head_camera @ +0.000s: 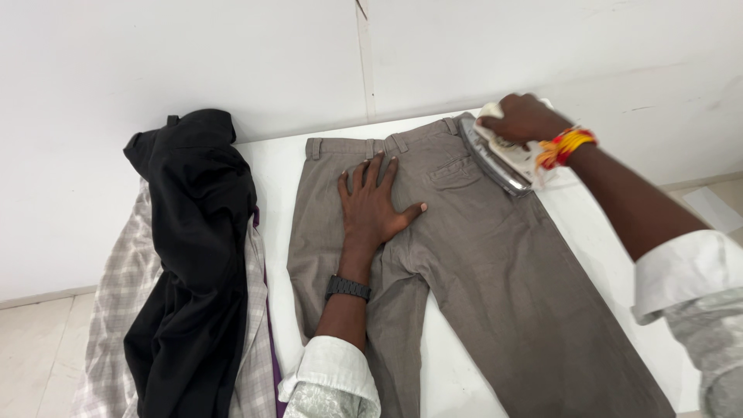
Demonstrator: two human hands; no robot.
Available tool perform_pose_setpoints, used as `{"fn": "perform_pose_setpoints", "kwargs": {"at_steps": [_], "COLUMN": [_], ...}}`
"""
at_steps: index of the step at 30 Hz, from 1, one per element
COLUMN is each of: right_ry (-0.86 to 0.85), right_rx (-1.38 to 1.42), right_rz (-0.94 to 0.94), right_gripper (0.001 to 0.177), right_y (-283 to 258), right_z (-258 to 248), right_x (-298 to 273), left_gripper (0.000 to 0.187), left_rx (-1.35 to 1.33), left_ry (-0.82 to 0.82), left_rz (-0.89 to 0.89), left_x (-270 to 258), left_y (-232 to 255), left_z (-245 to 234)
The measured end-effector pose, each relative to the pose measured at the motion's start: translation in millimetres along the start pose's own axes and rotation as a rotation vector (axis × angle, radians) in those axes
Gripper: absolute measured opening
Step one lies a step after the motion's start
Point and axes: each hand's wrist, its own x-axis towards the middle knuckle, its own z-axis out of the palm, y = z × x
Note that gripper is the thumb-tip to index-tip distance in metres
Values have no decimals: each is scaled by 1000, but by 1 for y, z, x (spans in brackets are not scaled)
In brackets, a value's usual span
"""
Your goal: The person irons a pair of gray trousers on a white table. They smooth the fabric with one hand while moving the iron with the other, covering the legs and waist area. The person flips the trousers over to iron the other side and continues smoothing the fabric.
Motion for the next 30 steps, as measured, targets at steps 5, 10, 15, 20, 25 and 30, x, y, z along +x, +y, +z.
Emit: {"fn": "perform_pose_setpoints", "kwargs": {"at_steps": [5, 10, 15, 20, 25, 30], "right_ry": [49, 45, -121, 44, 7, -104], "right_rx": [-50, 16, 22, 14, -47, -27], "right_rz": [-42, -91, 91, -32, 5, 166], "right_gripper": [76, 75, 78, 73, 70, 81], "right_y": [-1, -3, -15, -10, 14, 59], "right_z": [17, 4, -9, -5, -12, -22], "right_x": [25, 6, -9, 2, -6, -18], "left_gripper": [106, 106, 105, 102, 97, 79], "left_rx": [3, -5, 5, -23, -31, -8], "left_ry": [11, 14, 19, 50, -33, 81], "left_rz": [7, 9, 10, 30, -15, 250], "left_x": [-2, 1, -1, 0, 2, 7], "left_y": [-2, -1, -1, -2, 5, 45], "left_z": [2, 0, 0, 0, -11, -2]}}
